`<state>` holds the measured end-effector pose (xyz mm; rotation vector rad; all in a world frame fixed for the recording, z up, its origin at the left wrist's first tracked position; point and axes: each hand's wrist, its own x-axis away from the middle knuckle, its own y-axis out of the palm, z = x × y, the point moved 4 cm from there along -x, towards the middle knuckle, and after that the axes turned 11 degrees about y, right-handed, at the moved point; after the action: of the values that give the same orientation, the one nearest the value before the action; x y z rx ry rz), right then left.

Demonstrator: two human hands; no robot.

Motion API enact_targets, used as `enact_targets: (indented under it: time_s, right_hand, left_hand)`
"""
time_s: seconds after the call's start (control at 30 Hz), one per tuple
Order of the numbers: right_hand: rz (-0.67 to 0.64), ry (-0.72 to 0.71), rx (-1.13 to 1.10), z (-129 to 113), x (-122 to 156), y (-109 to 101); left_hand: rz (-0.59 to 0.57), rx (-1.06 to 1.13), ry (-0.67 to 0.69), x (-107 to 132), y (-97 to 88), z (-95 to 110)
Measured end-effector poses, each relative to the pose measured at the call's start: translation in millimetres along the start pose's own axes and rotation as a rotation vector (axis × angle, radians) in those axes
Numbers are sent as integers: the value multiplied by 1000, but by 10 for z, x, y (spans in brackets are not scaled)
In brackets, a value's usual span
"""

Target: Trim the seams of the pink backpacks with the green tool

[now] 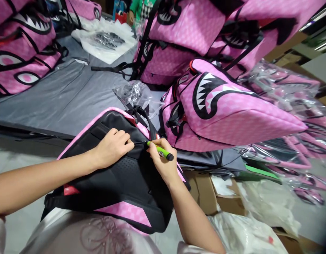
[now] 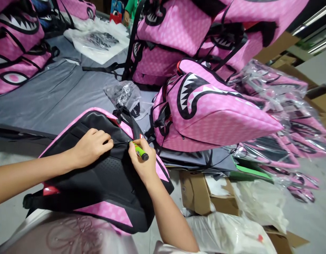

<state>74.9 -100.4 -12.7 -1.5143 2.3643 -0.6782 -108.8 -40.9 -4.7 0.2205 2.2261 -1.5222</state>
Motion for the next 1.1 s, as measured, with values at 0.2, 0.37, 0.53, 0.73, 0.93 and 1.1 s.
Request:
enact_targets:
  time_s: [0.2, 0.37, 0.53, 0.73, 0.93, 1.1]
  right_hand:
    - [-87, -21, -75, -160, 69, -134]
    - [-13, -297, -161, -398, 165, -186]
    - [-52, -782, 94, -468, 44, 312]
    - [60, -858, 86, -356, -23, 559]
    - [-43, -738, -47, -224, 294, 540]
    - [-56, -629, -91, 18, 415, 562]
  left_hand:
    - [27, 60, -12, 115, -354, -53]
    - [36, -8, -52, 154, -617, -134]
    - [-26, 168, -38, 175, -350, -243]
    - [-108, 327, -194, 137, -446, -625]
    - [-467, 371, -307, -66, -77, -974]
    - [-514, 293, -242, -117, 157, -854]
